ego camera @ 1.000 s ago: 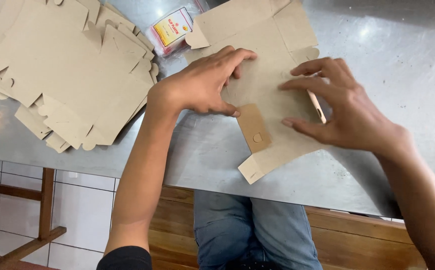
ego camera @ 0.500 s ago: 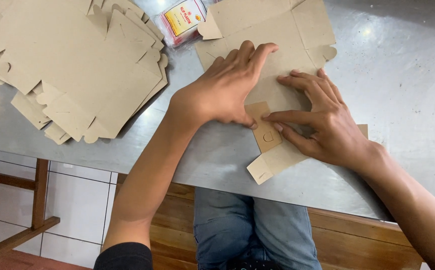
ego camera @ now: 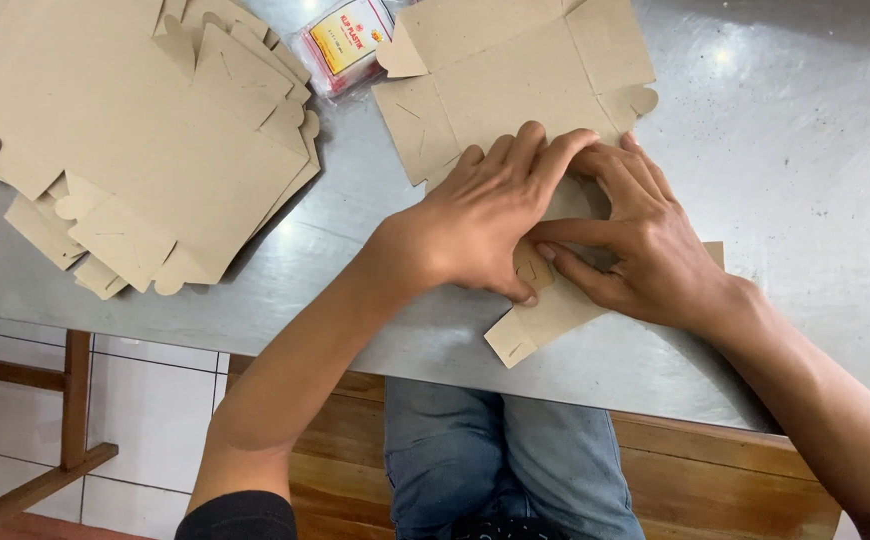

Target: Assembling a cardboard box by folding along pre-scored lines and tucking tabs into slots.

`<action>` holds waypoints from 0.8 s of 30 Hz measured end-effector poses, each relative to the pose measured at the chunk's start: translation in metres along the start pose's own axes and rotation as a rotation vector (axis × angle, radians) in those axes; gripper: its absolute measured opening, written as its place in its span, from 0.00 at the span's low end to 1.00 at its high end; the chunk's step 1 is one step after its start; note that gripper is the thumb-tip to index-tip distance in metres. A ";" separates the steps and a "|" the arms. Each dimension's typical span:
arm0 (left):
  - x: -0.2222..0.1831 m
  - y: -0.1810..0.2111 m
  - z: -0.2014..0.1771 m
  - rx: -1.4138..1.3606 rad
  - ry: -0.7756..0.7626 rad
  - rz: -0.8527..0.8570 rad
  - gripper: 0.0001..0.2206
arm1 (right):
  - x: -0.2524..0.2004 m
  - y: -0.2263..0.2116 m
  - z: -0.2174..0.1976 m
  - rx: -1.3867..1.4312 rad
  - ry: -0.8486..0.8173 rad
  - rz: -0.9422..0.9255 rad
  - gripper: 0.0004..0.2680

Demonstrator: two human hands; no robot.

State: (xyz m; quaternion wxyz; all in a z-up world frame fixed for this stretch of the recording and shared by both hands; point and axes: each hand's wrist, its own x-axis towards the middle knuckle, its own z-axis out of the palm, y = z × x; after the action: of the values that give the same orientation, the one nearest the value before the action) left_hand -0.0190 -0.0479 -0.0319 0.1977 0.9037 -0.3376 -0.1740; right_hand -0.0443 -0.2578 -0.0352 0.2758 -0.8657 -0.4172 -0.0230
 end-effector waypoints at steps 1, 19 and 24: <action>-0.002 -0.001 -0.006 0.003 0.002 0.001 0.70 | 0.001 0.001 -0.001 -0.002 0.003 -0.002 0.07; 0.005 0.003 -0.027 -0.095 0.012 0.068 0.43 | -0.017 0.064 -0.039 0.035 0.338 0.458 0.06; 0.003 0.005 -0.023 -0.111 0.113 0.223 0.37 | -0.007 0.047 -0.052 0.200 0.126 0.647 0.05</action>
State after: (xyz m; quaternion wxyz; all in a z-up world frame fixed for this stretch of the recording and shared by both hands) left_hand -0.0089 -0.0481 -0.0109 0.2843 0.8566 -0.4140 -0.1184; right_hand -0.0038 -0.3120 -0.0145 0.3774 -0.9187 -0.1032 0.0534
